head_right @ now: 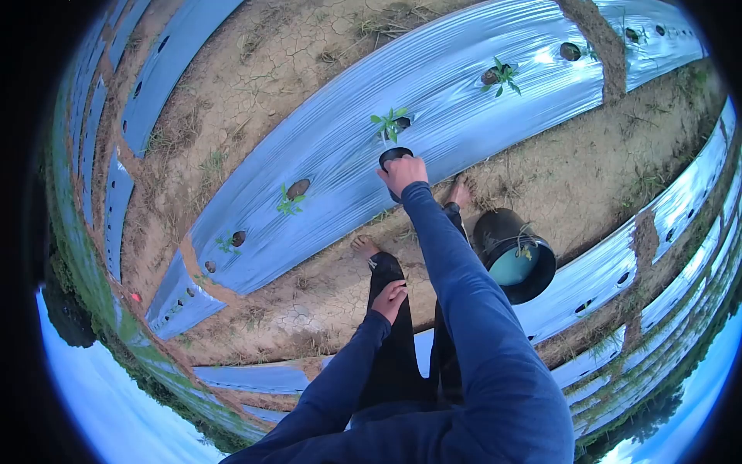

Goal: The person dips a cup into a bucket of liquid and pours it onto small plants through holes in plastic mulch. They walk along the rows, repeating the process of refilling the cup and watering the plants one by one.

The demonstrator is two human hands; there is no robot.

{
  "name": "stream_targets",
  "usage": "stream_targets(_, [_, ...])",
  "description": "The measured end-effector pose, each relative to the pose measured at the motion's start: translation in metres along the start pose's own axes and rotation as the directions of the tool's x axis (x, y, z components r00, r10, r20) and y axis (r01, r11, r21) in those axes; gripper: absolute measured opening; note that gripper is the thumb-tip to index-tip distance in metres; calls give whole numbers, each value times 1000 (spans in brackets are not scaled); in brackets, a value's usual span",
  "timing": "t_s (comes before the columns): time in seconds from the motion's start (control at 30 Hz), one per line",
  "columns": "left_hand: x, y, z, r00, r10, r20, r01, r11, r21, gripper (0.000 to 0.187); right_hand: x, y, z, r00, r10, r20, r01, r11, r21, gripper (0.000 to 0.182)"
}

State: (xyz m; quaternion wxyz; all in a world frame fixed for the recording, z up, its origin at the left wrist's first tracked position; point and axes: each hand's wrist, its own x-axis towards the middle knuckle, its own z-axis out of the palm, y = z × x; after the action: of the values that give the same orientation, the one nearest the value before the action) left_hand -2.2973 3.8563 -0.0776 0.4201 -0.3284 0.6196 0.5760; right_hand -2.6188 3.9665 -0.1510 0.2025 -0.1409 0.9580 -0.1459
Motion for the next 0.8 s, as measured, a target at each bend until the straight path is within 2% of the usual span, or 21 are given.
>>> stream_targets(0.03, [9,1,25,995,7,99,-8,1000,6,46,-2,13,-7,999,-2,-32,3,1000,22,43])
stream_targets(0.1, [-15,89,84,993,23,112,-39,989,144,71,1,44,-22,997,71,-35,-68,995,72,44])
stream_targets(0.17, [4,67,133,952,160,262,-239,922,305,100,6,77,-35,987,156,-33,-153,985,84,45])
stream_targets(0.2, [1,79,157,984,91,153,-154,863,480,113,11,93,-43,978,210,-17,-207,974,95,46])
stream_targets(0.23, [-2,92,179,1000,9,6,-11,814,581,119,17,110,-51,966,260,3,-259,960,106,47])
stream_targets(0.3, [2,113,193,998,-26,-62,57,808,587,116,32,142,-66,942,336,21,-336,933,126,48])
stream_targets(0.47, [5,149,204,997,-16,-69,47,883,467,113,77,218,-80,897,441,-6,-430,878,210,51])
stream_targets(0.57, [11,164,215,995,-19,-99,64,880,470,110,104,251,-82,854,517,50,-516,832,205,53])
stream_targets(0.7, [16,173,225,990,-53,-128,110,863,493,108,125,276,-88,815,559,155,-579,795,179,55])
stream_targets(0.8, [18,180,230,987,-83,-135,141,848,510,108,131,285,-92,809,560,177,-587,787,190,57])
